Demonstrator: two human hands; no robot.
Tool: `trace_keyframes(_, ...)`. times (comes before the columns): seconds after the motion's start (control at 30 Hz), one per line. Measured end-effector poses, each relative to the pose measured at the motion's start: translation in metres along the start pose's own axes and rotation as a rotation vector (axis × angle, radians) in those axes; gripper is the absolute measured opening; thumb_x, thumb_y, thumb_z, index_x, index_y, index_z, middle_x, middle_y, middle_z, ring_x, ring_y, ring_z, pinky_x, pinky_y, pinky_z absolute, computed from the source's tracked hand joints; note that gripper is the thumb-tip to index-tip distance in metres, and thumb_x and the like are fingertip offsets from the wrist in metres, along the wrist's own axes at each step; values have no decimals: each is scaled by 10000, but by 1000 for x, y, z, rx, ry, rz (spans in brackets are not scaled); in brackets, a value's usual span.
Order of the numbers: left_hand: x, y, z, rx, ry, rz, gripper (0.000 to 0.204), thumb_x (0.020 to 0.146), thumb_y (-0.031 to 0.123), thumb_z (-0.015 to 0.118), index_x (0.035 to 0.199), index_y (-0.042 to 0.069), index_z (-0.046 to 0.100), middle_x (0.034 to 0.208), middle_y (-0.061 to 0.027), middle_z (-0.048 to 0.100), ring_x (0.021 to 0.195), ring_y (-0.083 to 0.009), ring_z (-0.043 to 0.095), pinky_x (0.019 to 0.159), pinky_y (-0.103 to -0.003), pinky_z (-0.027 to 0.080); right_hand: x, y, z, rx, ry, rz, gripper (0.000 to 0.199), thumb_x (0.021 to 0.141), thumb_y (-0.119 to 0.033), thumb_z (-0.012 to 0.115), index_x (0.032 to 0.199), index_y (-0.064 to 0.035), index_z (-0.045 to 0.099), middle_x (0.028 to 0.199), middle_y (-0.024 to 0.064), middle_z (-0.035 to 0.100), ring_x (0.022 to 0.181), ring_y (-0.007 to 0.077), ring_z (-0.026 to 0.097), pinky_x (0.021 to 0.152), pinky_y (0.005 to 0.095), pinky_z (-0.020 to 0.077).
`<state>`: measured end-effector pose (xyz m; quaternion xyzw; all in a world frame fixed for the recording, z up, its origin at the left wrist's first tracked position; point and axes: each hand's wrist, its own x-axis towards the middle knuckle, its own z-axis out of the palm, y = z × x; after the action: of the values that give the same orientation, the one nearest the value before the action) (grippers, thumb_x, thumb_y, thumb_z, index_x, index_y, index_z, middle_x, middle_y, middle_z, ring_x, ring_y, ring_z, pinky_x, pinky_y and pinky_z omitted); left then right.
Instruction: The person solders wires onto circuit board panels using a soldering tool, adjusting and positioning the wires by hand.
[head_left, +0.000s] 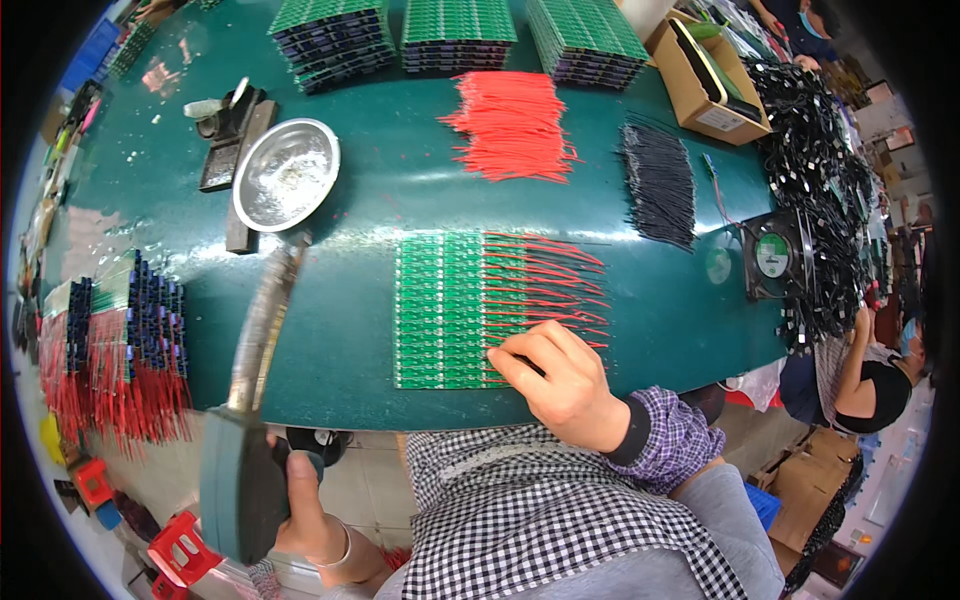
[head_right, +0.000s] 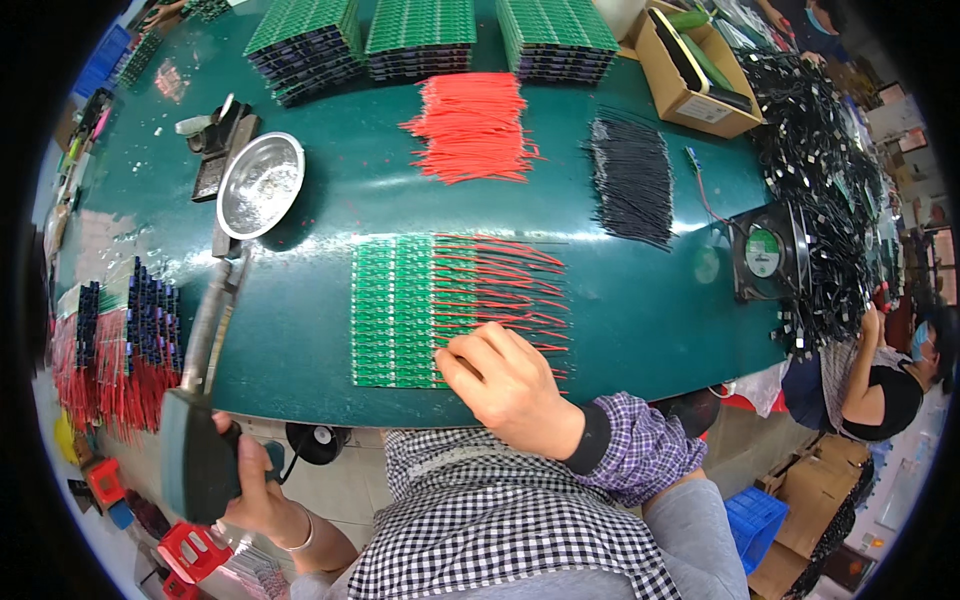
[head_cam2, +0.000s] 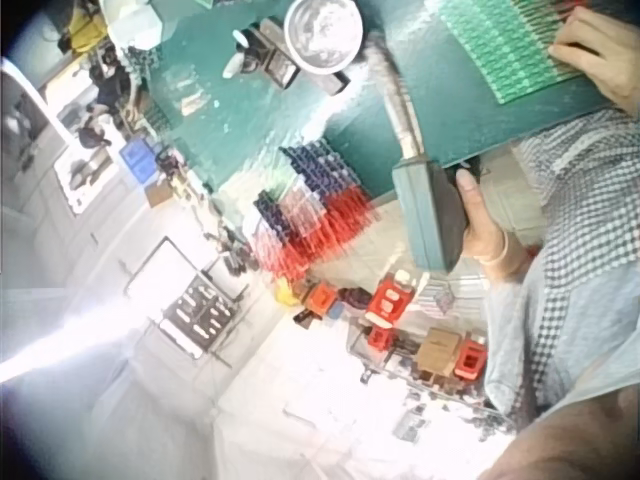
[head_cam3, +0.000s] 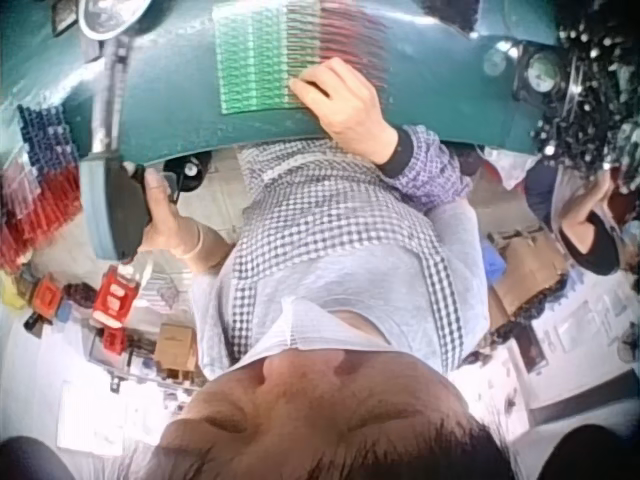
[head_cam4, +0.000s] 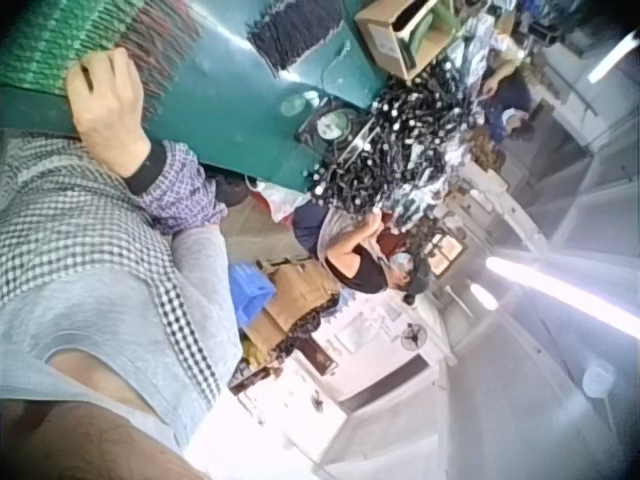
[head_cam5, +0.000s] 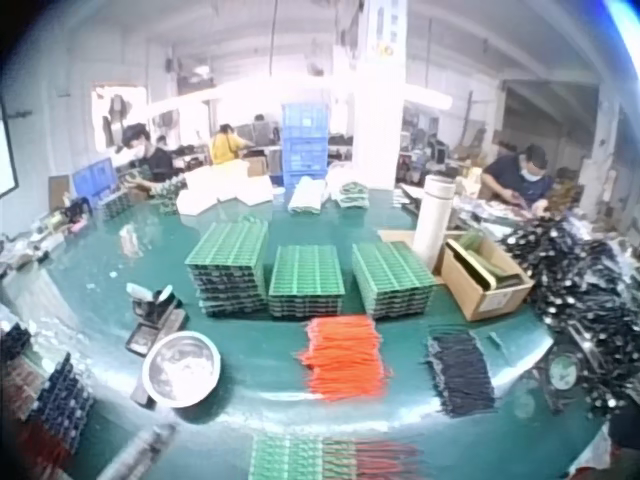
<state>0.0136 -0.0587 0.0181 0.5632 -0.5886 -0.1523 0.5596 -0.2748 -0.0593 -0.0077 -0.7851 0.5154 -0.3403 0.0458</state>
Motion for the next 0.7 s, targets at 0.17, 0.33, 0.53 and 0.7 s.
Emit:
trace_keyframes(0.17, 33, 4, 13, -14, 278, 66, 360, 877, 25, 718, 1182, -117, 591, 1078, -177, 659, 805, -162, 609, 667, -284, 500, -2, -1, -1, 20, -10, 3, 312, 665, 14, 683, 974, 42, 713, 899, 100, 652, 769, 242, 615, 634, 334, 526)
trace_keyframes(0.33, 68, -37, 52, -17, 37, -349, 313, 840, 79, 812, 1102, -6, 663, 843, -55, 681, 569, -75, 550, 539, -235, 436, -4, 2, -1, 26, -30, -16, 332, 672, -7, 686, 999, 46, 698, 934, 109, 644, 808, 247, 614, 671, 339, 530)
trace_keyframes(0.53, 28, 10, 36, -250, 12, -345, 379, 819, -54, 744, 1182, -71, 639, 944, -105, 692, 570, -90, 551, 489, -230, 401, -2, 2, 2, 19, 5, -5, 335, 642, 3, 684, 974, 45, 708, 902, 108, 645, 765, 245, 615, 627, 332, 531)
trace_keyframes(0.7, -25, 5, -2, -228, -285, -499, 481, 722, -88, 710, 1194, -64, 623, 1002, -146, 692, 574, -106, 551, 476, -223, 413, -4, 3, 2, 30, 14, 2, 335, 639, -6, 691, 970, 40, 709, 905, 106, 646, 778, 243, 622, 640, 326, 536)
